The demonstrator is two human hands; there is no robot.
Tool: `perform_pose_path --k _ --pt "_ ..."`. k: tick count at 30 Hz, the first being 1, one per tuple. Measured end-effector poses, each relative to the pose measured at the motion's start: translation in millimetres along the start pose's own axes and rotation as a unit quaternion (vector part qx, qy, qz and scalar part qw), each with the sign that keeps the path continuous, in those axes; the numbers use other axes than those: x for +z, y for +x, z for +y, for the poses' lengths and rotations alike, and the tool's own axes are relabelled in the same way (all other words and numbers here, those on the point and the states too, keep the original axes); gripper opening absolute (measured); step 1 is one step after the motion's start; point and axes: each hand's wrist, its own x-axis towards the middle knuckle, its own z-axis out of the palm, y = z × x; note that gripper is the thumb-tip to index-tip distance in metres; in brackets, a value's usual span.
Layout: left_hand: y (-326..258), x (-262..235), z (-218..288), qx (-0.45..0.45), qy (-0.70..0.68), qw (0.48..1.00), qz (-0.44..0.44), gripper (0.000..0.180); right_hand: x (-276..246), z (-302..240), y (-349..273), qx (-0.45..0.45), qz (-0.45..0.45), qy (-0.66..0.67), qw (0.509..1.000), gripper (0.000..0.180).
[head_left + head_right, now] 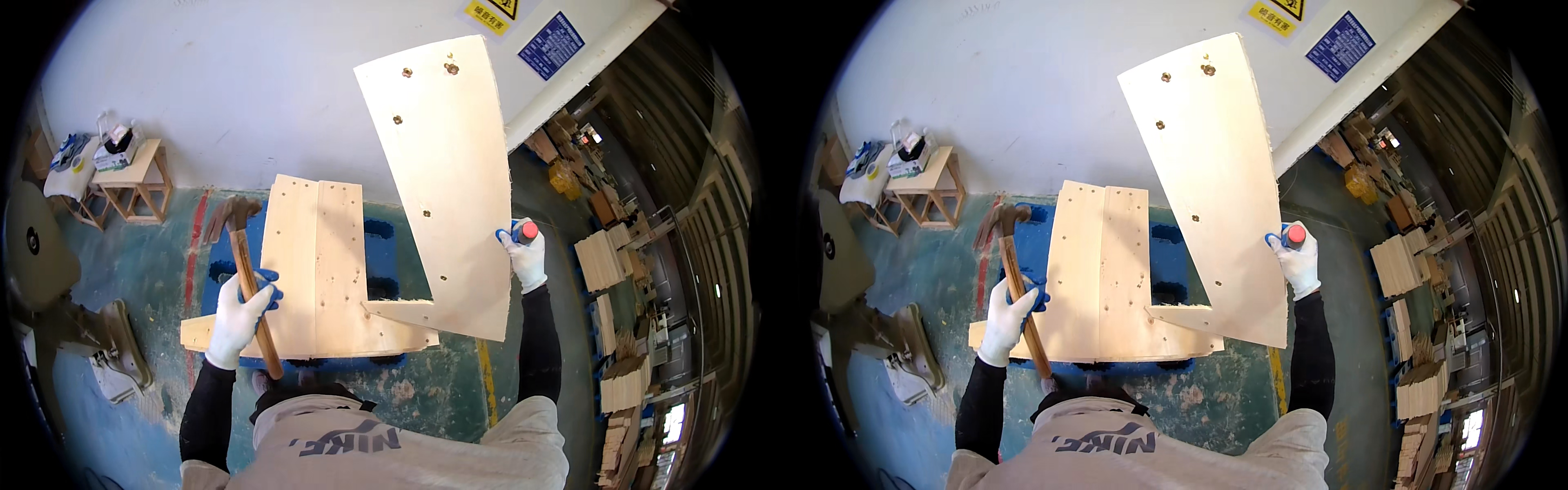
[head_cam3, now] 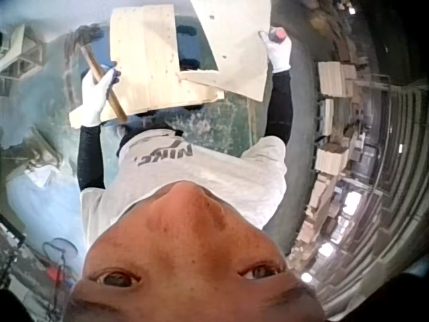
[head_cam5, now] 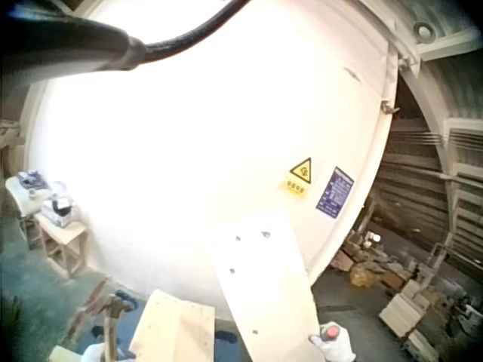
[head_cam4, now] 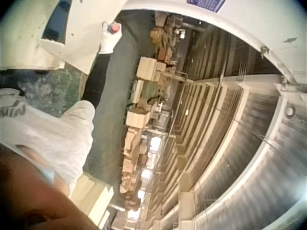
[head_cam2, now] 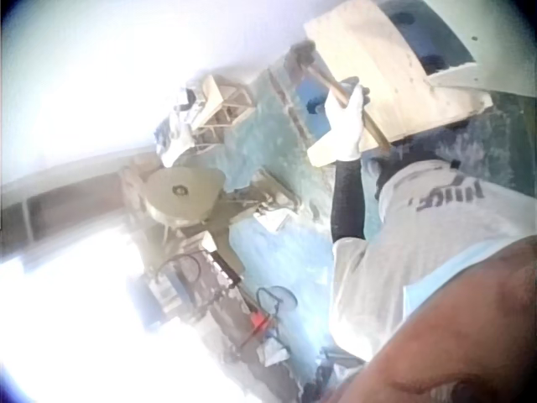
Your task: The person uses a screwdriver to secure screws into a wooden panel and then uses a hammer and a screwdriver to assemble larger wooden sections on the factory floor.
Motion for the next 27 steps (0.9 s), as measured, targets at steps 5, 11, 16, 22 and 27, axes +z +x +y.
perform_pose_path --k 5,11,16,22,27 --pt "7 11 11 0.077 -0.067 0.995 -0.02 0.038 35 1 -21 -0.022 -0.007 0.005 1.0 0.023" --pt "34 29 62 0.161 -0.144 0.976 0.011 0.052 83 -68 -62 -0.126 -0.052 -0.023 0.99 0.031" --pt "54 28 119 0.198 -0.173 0.963 0.057 0.047 133 -128 -97 -0.272 -0.144 -0.01 0.951 0.029" --pt "57 -3 129 0.214 -0.057 0.957 0.19 0.035 196 -153 -142 -0.254 -0.209 0.065 0.942 0.024" --pt "42 -56 115 0.187 -0.033 0.952 0.242 0.024 234 -177 -185 -0.234 -0.314 0.111 0.913 0.028"
